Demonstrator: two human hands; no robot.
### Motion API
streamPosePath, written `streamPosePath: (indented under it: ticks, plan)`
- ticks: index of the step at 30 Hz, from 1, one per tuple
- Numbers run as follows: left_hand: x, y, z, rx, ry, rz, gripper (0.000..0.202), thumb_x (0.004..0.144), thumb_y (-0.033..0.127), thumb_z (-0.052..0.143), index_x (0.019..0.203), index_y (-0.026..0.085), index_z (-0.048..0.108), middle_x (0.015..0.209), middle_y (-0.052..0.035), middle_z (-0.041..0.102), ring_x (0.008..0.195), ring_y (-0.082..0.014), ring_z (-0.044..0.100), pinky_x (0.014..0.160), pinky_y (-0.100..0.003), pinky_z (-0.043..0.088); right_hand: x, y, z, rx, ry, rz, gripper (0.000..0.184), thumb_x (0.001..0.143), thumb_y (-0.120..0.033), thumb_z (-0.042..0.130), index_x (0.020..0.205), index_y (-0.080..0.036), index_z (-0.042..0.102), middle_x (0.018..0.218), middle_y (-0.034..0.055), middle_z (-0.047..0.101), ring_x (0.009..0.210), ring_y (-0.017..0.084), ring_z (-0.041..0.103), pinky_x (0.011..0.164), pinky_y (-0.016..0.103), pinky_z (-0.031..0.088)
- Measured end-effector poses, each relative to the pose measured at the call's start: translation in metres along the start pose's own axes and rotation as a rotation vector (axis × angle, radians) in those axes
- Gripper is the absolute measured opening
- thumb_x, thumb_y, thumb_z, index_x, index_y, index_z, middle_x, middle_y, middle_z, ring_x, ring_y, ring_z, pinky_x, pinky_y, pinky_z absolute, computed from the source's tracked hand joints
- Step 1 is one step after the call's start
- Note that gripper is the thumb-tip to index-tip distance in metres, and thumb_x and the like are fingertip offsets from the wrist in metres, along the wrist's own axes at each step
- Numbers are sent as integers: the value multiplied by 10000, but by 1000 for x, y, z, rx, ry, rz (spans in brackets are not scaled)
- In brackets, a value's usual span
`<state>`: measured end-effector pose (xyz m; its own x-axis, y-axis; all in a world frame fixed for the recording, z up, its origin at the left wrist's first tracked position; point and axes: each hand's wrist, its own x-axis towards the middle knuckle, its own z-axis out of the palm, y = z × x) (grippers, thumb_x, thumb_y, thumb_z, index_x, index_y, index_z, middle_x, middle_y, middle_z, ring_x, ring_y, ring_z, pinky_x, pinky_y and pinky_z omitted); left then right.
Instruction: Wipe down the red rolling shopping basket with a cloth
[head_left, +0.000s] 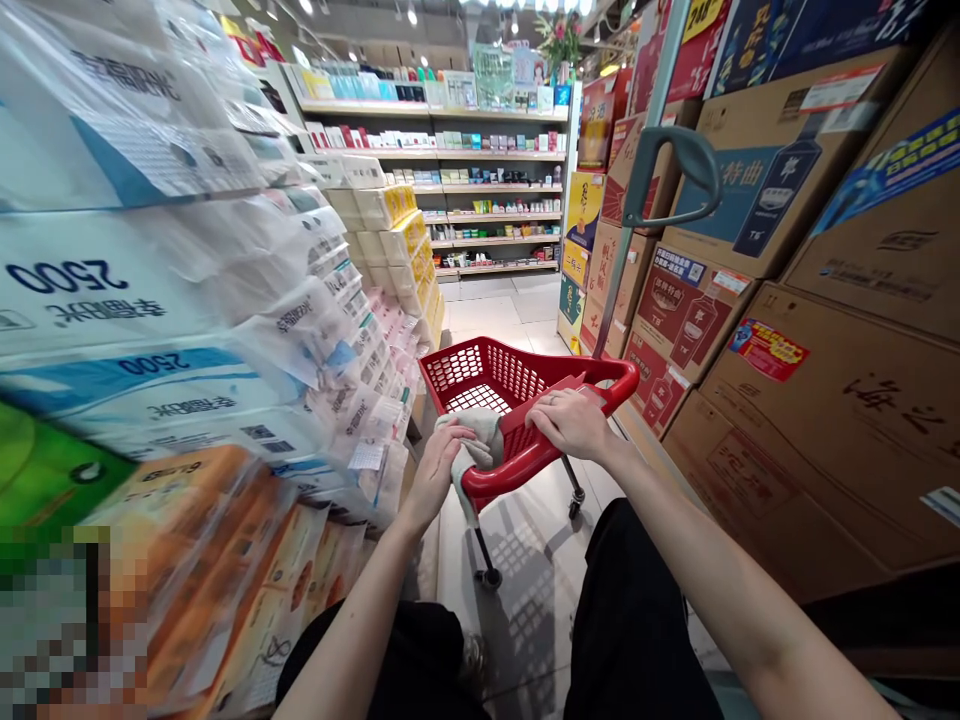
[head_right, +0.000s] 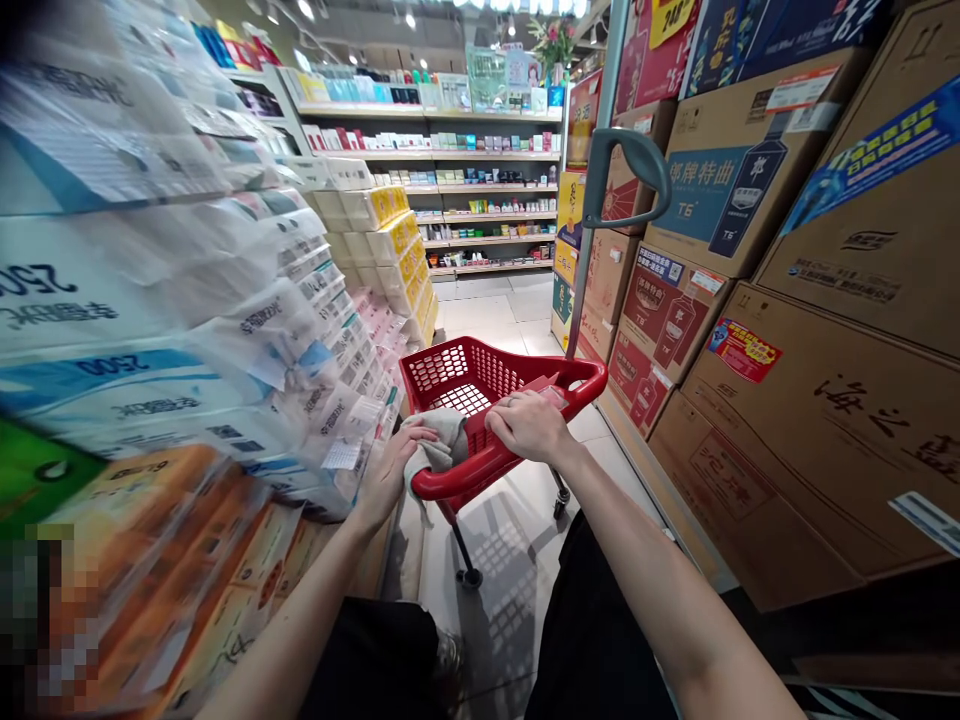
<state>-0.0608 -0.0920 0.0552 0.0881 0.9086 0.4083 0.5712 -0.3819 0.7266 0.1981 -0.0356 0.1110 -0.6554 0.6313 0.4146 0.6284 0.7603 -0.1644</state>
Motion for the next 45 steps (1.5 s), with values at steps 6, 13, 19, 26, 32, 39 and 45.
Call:
streamPosePath:
  ticks: [6, 13, 19, 26, 32, 39, 45]
  plan:
    - [-21, 44, 23, 117, 40, 89, 350, 934, 296, 266, 978, 218, 605, 1017, -31, 635, 1087, -182, 521, 1127, -447, 223, -4, 5, -5, 36, 25, 93, 364, 966, -269, 345, 808, -244, 672, 875, -8, 680, 924, 139, 572, 840, 261, 360]
    - [-46, 65, 49, 417, 175, 339, 362, 873, 290, 483, 1225, 208, 467, 1145, -101, 548, 1147, -243, 475, 1078, -501, 300, 0, 7, -1, 59, 47, 74, 363, 962, -241, 358, 793, -247, 679, 837, -20, 683, 919, 131, 579, 872, 263, 354]
    - [-35, 59, 35, 550, 38, 432, 314, 857, 392, 527, 1111, 208, 542, 978, -86, 597, 966, -235, 540, 914, -431, 419, -3, 8, -4, 68, 59, 11, 355, 954, -223, 358, 814, -229, 684, 880, -16, 697, 904, 131, 593, 877, 271, 359]
    - [-11, 60, 26, 279, -52, 261, 288, 941, 289, 298, 768, 196, 509, 777, -42, 574, 775, -167, 534, 736, -313, 429, -6, 21, -9, 163, 65, -70, 395, 953, -246, 335, 831, -234, 710, 887, -18, 712, 893, 117, 623, 882, 249, 388]
    - [6, 47, 20, 82, -114, -6, 377, 929, 441, 317, 676, 201, 461, 627, 15, 509, 596, -131, 481, 574, -254, 374, -10, 32, -9, 179, 32, -69, 400, 942, -238, 324, 845, -240, 712, 881, -8, 715, 882, 134, 632, 918, 285, 393]
    - [40, 46, 13, -181, 438, -250, 529, 896, 584, 280, 838, 163, 595, 747, -28, 626, 678, -153, 557, 604, -253, 429, -15, 33, -18, 187, -4, -94, 393, 935, -213, 321, 836, -236, 701, 913, -14, 714, 881, 130, 627, 902, 282, 396]
    - [57, 57, 29, -28, 36, -13, 539, 908, 541, 282, 1105, 173, 624, 1042, -82, 642, 1010, -200, 573, 885, -315, 445, -19, 40, -15, 236, 17, -143, 372, 926, -197, 331, 846, -231, 693, 918, -11, 714, 858, 137, 629, 903, 297, 404]
